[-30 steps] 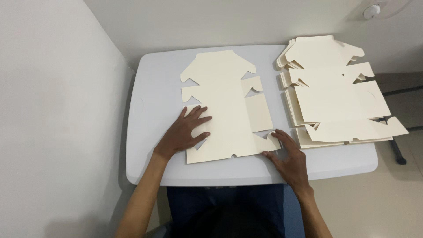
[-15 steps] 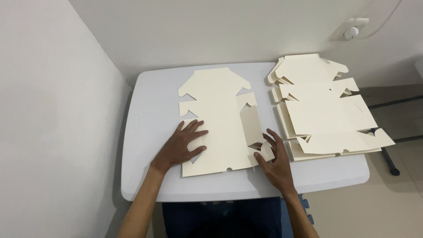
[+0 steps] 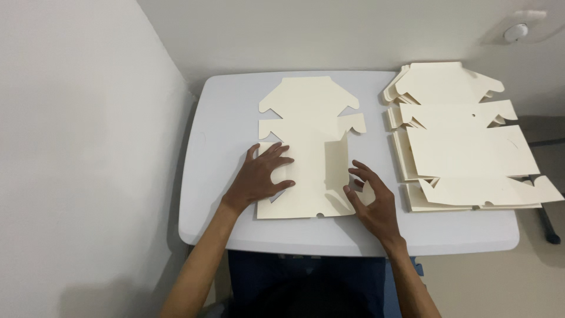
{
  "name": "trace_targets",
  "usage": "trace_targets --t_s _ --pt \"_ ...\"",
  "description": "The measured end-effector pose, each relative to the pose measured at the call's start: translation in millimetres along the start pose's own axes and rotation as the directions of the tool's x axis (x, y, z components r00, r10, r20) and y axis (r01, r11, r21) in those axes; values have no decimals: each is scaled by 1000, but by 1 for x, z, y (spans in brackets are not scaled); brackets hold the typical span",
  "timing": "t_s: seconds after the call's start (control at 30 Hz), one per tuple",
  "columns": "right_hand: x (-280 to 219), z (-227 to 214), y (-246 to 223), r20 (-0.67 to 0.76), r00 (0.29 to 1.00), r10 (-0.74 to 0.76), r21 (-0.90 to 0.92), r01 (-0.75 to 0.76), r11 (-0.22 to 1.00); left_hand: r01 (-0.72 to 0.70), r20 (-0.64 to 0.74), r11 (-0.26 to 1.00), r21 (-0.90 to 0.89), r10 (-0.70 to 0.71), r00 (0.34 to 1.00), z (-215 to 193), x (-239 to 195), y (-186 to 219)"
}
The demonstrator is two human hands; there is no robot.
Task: The person assembles a flat, pre-cut cardboard piece into a rectangular box by folding the side flaps and tucking the tabs into slots. They then fold the top flaps inward to close the box, which features a green and yellow logo.
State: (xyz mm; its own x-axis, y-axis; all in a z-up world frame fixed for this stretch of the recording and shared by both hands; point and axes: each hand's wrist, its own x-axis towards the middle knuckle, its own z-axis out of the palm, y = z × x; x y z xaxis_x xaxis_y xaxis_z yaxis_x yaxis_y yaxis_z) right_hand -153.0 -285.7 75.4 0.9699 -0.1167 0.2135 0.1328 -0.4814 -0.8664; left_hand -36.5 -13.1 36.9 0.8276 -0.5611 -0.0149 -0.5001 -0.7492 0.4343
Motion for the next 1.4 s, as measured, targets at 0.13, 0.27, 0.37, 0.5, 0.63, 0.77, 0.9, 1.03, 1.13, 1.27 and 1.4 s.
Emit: trace_targets --t_s 0.13,0.27,0.37,0.5,0.63,0.77,0.9,1.03,1.13,1.27,1.4 --pt "2 -9 20 8 998 67 95 -67 993 123 -164 991 -61 -132 978 -10 -23 14" --pt "17 -22 40 97 967 236 262 -254 931 306 -306 893 -329 -407 860 -8 -37 22" --pt "26 -29 21 183 933 311 280 -353 893 303 -318 808 -505 -501 805 -3 -38 25" --pt "33 -23 13 205 921 332 196 -371 908 227 -306 739 -634 -509 804 6 -32 25" --pt "35 -20 -7 202 914 352 168 -386 907 72 -342 687 -723 -446 827 4 -23 36" --pt "40 -19 -7 234 910 343 93 -372 924 52 -242 747 -662 -280 929 -1 -16 40" --pt "39 -19 -15 265 898 351 80 -384 920 106 -105 862 -495 -181 978 -5 -11 53" --pt "43 -14 -1 313 882 353 30 -380 924 126 -72 876 -466 -179 981 -13 -11 69" --pt "49 -9 5 371 870 324 -212 -261 942 211 47 934 -289 -207 977 -15 -6 72" --pt "48 1 -45 458 822 338 -489 -85 868 202 113 978 -53 -195 974 -13 -1 81" --pt "50 29 -12 477 815 329 -741 171 649 166 31 986 27 -167 986 -4 -3 85"
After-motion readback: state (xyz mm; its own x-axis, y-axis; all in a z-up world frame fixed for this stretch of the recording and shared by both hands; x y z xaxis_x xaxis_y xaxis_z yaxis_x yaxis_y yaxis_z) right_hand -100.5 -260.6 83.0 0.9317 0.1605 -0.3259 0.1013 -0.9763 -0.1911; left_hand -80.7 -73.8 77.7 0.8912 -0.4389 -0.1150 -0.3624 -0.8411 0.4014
